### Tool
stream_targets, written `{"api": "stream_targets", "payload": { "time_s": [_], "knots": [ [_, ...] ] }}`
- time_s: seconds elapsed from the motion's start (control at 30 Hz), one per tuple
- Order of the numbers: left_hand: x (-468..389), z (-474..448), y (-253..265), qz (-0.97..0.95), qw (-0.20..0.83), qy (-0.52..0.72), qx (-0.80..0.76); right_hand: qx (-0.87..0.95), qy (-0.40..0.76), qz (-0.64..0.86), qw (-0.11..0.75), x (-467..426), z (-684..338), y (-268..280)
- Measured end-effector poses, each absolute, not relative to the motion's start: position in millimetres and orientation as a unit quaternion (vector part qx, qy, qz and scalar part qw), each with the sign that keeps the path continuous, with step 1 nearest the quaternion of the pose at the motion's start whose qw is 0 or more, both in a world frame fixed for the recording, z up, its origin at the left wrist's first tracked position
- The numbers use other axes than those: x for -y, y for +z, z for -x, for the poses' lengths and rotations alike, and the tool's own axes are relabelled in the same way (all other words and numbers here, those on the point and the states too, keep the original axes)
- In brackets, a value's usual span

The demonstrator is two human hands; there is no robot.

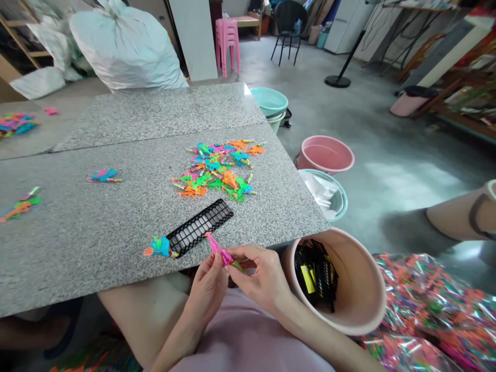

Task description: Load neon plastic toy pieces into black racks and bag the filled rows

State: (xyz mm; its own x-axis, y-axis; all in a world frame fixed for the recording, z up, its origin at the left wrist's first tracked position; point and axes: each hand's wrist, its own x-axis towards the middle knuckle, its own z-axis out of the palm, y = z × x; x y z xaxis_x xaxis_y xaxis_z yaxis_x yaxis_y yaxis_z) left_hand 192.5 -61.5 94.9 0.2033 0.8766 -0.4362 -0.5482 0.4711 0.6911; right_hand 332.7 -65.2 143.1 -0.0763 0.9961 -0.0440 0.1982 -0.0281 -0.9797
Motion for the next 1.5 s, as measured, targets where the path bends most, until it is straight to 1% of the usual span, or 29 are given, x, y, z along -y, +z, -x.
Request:
{"api": "stream_targets", "payload": {
  "time_s": [0.3,0.53,0.8,1.03,1.17,1.27,1.37,1.43,1.5],
  "knots": [
    [62.1,-195.1,95.2,-0.228,0.729,0.466,-0.446,0.555,0.480,0.545,0.406,63.8,-332.2,143.4],
    [61.4,-197.3,96.0,-0.245,0.710,0.479,-0.455,0.550,0.480,0.540,0.419,62.7,-331.6,143.4],
    [61.1,-202.1,96.4,-0.187,0.698,0.515,-0.461,0.542,0.487,0.547,0.413,61.3,-329.7,138.7],
    [60.9,-204.1,96.3,-0.196,0.675,0.522,-0.483,0.515,0.511,0.556,0.405,61.7,-324.9,133.0],
    [65.0,-204.0,94.1,-0.234,0.642,0.521,-0.512,0.539,0.473,0.575,0.394,64.5,-316.7,124.8],
    [65.5,-204.7,91.4,-0.252,0.620,0.526,-0.525,0.572,0.432,0.582,0.384,64.5,-315.5,124.4],
    [61.9,-205.7,90.4,-0.271,0.610,0.524,-0.529,0.587,0.455,0.557,0.372,59.7,-324.2,127.6],
    [58.5,-204.9,90.9,-0.296,0.587,0.522,-0.543,0.597,0.481,0.543,0.344,53.3,-333.4,126.5],
    [56.3,-200.6,90.7,-0.327,0.550,0.528,-0.558,0.624,0.468,0.554,0.291,44.4,-341.8,120.3]
  ]
}}
